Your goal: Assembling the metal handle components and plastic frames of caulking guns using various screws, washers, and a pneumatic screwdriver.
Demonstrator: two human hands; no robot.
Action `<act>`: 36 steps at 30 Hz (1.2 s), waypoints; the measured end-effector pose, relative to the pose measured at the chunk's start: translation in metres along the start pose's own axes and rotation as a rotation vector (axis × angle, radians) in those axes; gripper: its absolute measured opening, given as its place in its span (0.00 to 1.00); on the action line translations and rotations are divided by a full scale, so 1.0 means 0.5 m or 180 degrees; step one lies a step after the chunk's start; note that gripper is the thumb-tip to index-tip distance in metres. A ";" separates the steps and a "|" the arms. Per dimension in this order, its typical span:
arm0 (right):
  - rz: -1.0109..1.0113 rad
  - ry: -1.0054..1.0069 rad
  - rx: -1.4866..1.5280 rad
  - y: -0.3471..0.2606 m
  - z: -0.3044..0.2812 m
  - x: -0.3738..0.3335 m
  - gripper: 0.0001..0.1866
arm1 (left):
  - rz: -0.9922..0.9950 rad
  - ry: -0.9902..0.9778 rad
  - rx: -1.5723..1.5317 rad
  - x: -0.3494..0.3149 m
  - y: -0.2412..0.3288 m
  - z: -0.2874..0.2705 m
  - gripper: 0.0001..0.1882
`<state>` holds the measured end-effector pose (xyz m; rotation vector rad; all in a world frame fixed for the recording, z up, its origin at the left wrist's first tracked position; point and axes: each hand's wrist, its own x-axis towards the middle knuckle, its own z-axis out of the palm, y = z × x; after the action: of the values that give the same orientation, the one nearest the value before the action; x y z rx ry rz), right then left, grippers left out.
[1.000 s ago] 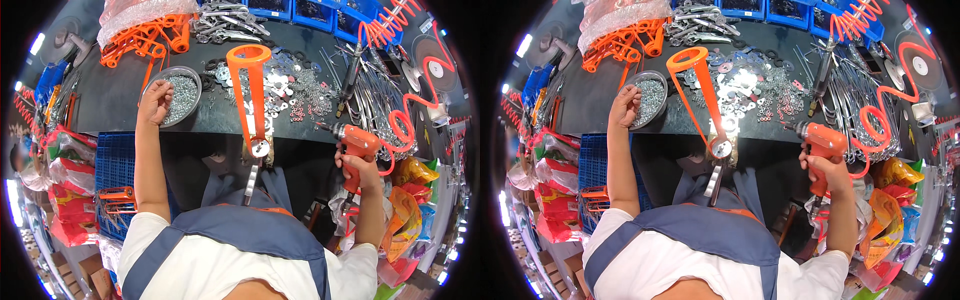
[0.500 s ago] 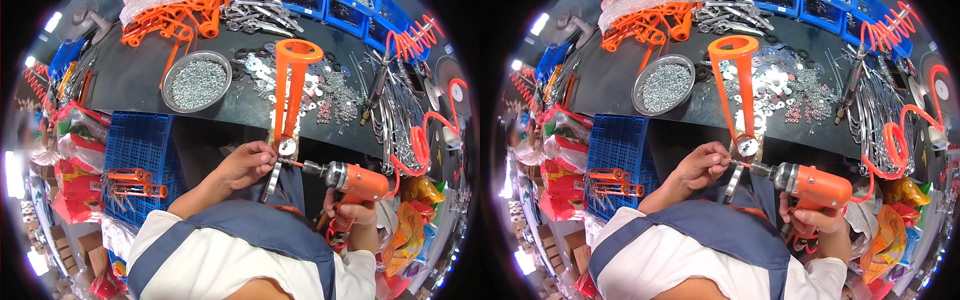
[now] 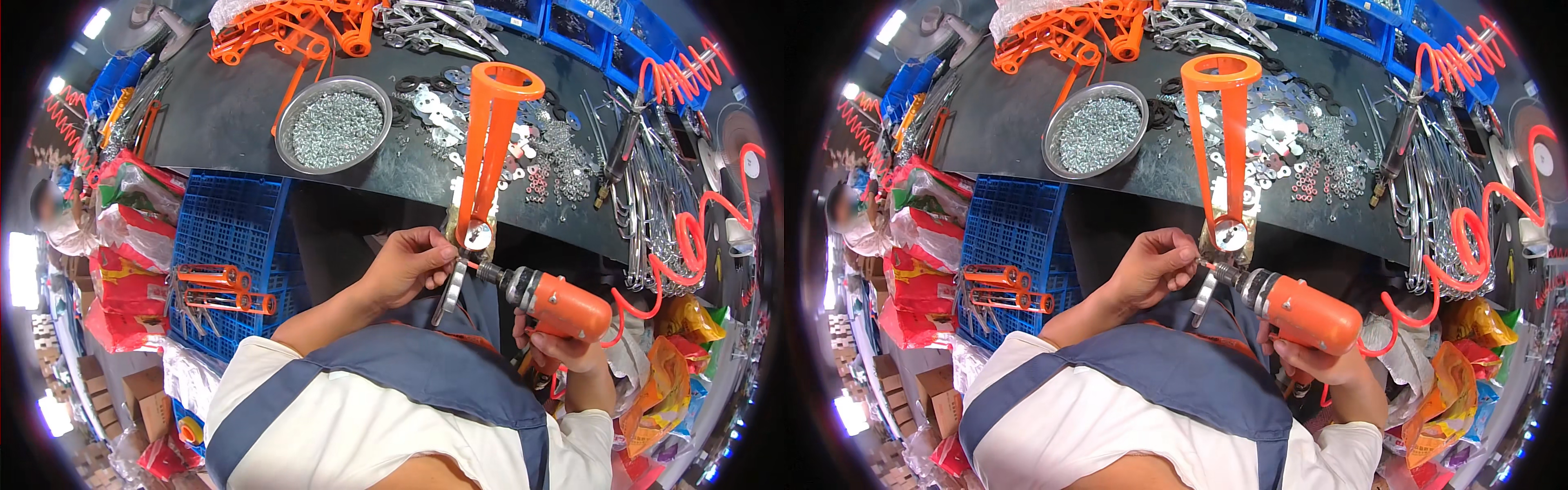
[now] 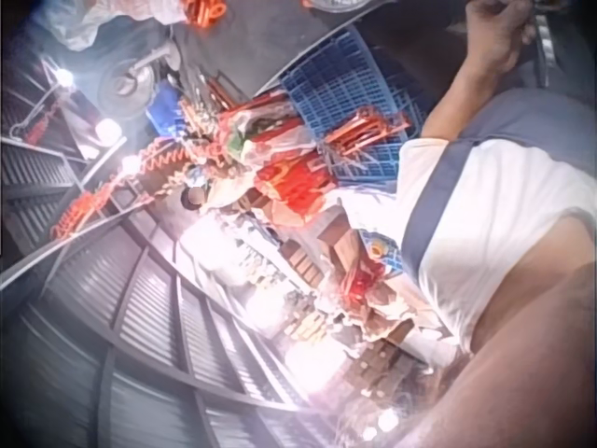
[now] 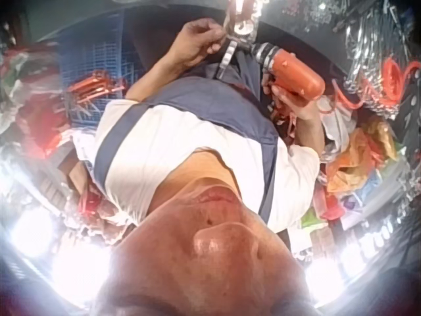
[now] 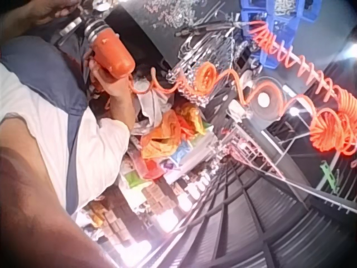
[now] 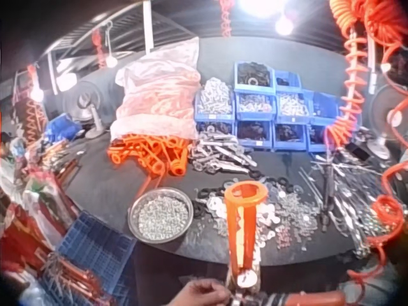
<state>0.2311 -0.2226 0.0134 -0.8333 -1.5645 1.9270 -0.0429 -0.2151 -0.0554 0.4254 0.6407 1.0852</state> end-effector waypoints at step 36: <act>0.0894 -0.0578 -0.2539 -0.195 -0.049 0.204 0.13 | 0.3136 -0.0349 0.5048 0.090 -0.073 -0.027 0.15</act>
<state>0.1812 -0.1133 0.0914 -1.2666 -2.5001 1.5538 -0.0130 -0.1892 -0.1001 2.3314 1.1580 1.2191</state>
